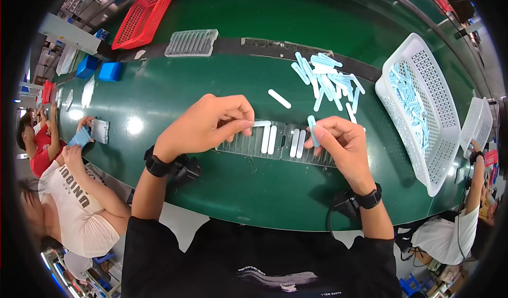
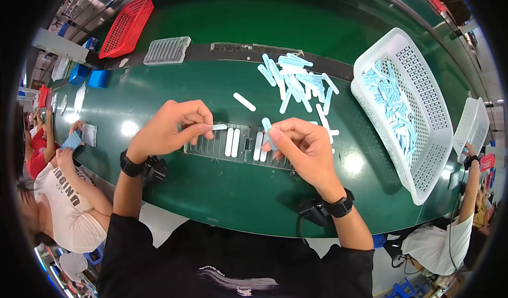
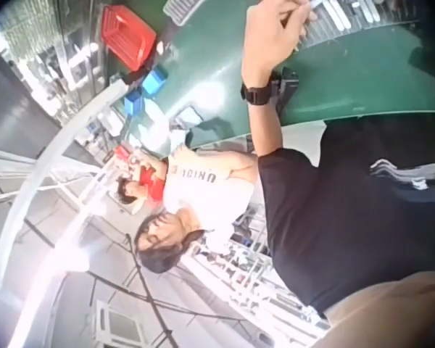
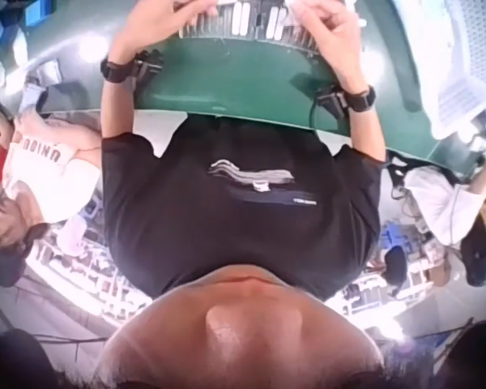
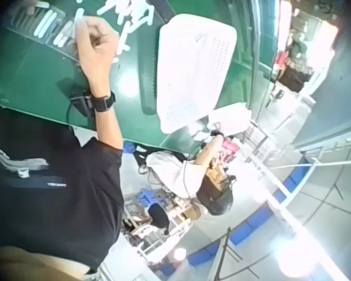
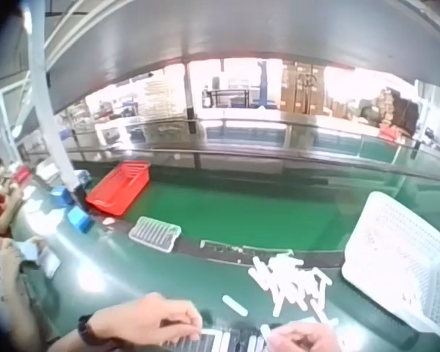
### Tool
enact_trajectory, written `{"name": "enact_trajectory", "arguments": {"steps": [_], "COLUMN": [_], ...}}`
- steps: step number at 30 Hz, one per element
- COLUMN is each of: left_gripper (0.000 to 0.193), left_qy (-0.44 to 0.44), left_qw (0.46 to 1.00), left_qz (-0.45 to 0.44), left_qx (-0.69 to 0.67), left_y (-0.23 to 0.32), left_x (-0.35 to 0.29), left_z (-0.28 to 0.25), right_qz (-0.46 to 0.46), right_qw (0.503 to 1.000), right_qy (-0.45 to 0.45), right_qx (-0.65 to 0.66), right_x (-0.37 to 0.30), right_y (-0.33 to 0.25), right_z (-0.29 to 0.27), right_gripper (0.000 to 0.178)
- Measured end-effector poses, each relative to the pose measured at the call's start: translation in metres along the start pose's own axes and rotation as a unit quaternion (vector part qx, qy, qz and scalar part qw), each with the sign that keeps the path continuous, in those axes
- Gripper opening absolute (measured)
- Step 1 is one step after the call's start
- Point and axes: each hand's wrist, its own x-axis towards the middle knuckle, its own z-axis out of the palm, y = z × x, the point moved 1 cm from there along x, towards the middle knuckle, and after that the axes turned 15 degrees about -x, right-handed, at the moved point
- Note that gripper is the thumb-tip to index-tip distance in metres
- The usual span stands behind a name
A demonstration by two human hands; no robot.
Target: The person is manually assembling small white plastic components into clear trays on a factory production line.
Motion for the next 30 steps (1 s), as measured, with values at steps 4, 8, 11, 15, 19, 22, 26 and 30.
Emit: {"name": "enact_trajectory", "arguments": {"steps": [4, 8, 11, 15, 19, 22, 26, 30], "left_gripper": [0.010, 0.011, 0.013, 0.026, 0.022, 0.029, 0.036, 0.026], "left_qy": [-0.061, -0.024, 0.072, 0.123, 0.062, 0.009, -0.020, -0.080], "left_qw": [0.995, 0.994, 0.987, 0.922, 0.897, 0.859, 0.826, 0.885], "left_qz": [-0.070, -0.061, 0.016, 0.213, 0.193, 0.210, 0.216, 0.187], "left_qx": [-0.026, 0.091, 0.142, 0.300, 0.392, 0.467, 0.521, 0.419], "left_y": [-0.008, -0.008, -0.010, -0.033, -0.024, -0.020, -0.017, -0.001], "left_x": [0.002, 0.011, 0.008, -0.009, -0.032, -0.041, -0.044, -0.021], "left_z": [-0.008, 0.011, 0.025, 0.036, 0.037, 0.039, 0.044, 0.035], "right_qz": [-0.100, -0.248, -0.295, -0.252, -0.224, -0.207, -0.267, -0.210], "right_qw": [0.940, 0.767, 0.721, 0.737, 0.728, 0.711, 0.694, 0.827], "right_qy": [0.129, 0.196, 0.162, 0.107, 0.074, 0.042, 0.032, 0.031], "right_qx": [-0.300, -0.559, -0.605, -0.618, -0.644, -0.671, -0.668, -0.521], "right_x": [0.001, -0.002, -0.009, -0.020, -0.029, -0.037, -0.038, -0.033], "right_y": [-0.015, -0.016, -0.021, -0.020, -0.027, -0.025, -0.018, -0.027], "right_z": [-0.004, -0.004, 0.006, 0.015, 0.018, 0.014, 0.011, -0.003], "right_gripper": [0.010, 0.016, 0.022, 0.032, 0.035, 0.037, 0.027, 0.014]}}
